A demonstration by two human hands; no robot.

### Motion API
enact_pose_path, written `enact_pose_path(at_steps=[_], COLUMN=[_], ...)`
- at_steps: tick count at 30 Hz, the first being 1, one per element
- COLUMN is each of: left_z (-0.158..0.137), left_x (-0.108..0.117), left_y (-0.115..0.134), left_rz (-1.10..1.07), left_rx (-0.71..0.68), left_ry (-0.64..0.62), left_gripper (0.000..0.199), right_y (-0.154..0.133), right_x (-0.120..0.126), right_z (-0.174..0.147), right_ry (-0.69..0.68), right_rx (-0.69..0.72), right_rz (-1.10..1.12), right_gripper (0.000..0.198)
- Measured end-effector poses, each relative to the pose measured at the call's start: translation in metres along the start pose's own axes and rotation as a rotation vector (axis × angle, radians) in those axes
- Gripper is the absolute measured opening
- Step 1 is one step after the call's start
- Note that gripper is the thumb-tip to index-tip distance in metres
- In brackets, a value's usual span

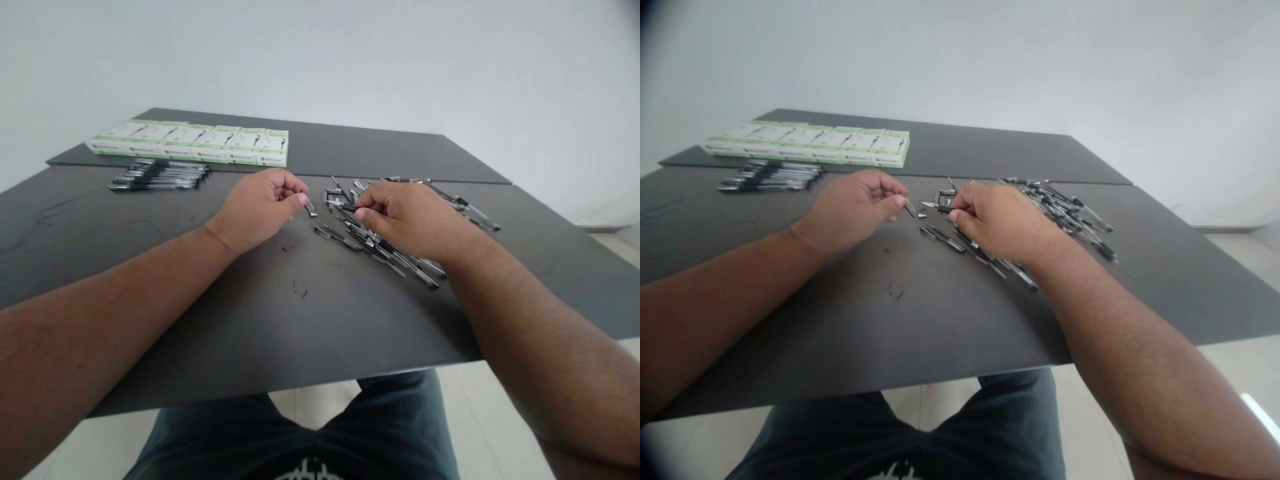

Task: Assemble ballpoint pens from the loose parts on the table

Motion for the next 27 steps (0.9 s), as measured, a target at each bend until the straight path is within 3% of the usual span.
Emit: enact_pose_path(at_steps=[4, 10, 27], left_z=[-0.001, -0.005, -0.011], left_x=[-0.009, -0.014, -0.021], left_y=[-0.01, -0.009, 0.0], left_rz=[-0.355, -0.637, -0.724], left_rx=[0.121, 0.237, 0.246], left_ry=[0.005, 0.013, -0.063], left_gripper=[0.016, 0.019, 0.023], right_y=[0.0, -0.004, -0.003], right_x=[0.0, 0.002, -0.001], right_z=[0.0, 0.001, 0.0], right_ry=[-0.006, -0.034, -0.03], right_rx=[-0.006, 0.002, 0.039], right_rz=[-0.002, 0.002, -0.001], right_gripper=[0.027, 0.023, 0.022])
Point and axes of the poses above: each hand's wrist, its own z-axis towards the middle knuckle, its own x-axis out of the back of the hand, y = z × x, the point moved 5 cm from there along z, towards the middle knuckle, and after that the axes turned 15 degrees about -z, right-handed, at the moved point
